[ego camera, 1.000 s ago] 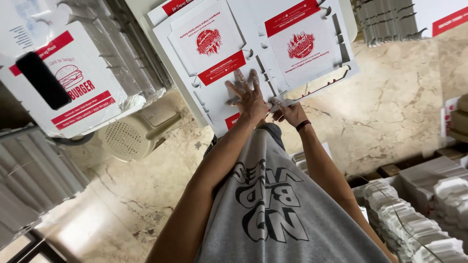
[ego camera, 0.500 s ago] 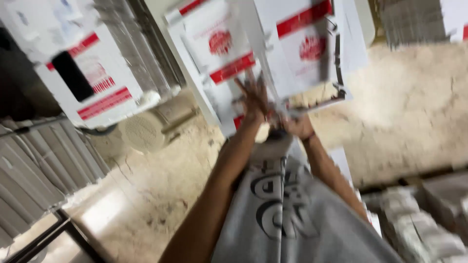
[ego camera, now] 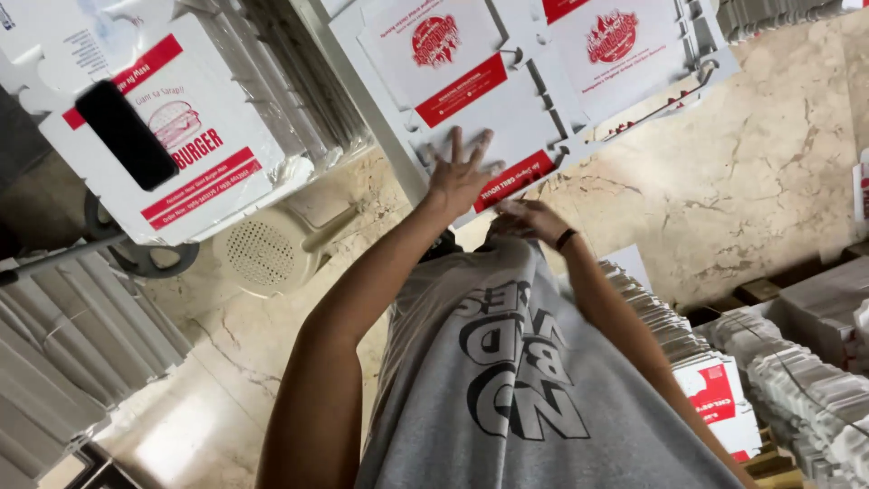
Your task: Removing pre-cut excess cardboard pieces from flat pizza box templates to prepare them for folding.
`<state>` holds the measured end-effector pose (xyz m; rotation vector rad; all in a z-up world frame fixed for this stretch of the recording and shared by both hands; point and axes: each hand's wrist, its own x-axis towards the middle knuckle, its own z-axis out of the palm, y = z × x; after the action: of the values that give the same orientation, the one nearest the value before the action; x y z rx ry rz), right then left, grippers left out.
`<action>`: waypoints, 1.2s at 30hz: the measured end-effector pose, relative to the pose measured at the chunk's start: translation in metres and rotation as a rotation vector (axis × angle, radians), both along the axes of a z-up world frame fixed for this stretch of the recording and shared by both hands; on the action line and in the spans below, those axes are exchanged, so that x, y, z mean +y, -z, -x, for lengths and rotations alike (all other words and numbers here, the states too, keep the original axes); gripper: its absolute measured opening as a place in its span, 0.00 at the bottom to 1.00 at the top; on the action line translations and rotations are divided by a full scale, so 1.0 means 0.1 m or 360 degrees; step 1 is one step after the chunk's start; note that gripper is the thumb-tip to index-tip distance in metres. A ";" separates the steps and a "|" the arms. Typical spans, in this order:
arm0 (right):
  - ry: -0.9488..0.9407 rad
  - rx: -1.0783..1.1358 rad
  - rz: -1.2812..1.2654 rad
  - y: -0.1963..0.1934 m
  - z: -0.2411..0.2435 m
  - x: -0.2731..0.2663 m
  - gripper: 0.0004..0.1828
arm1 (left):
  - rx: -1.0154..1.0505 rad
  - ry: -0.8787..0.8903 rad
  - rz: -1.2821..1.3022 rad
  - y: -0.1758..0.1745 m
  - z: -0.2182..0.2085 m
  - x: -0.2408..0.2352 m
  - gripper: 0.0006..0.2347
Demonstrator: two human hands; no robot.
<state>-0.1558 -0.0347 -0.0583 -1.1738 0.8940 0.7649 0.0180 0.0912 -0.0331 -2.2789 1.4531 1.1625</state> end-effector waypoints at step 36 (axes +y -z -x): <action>0.0889 -0.0255 0.0236 0.64 -0.01 1.47 0.27 | -0.0031 0.0139 -0.0124 0.07 -0.02 -0.07 0.43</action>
<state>-0.1545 0.1125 -0.1223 -1.0239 1.0890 0.1519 0.0201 0.0839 -0.0406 -2.1470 1.4577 1.1474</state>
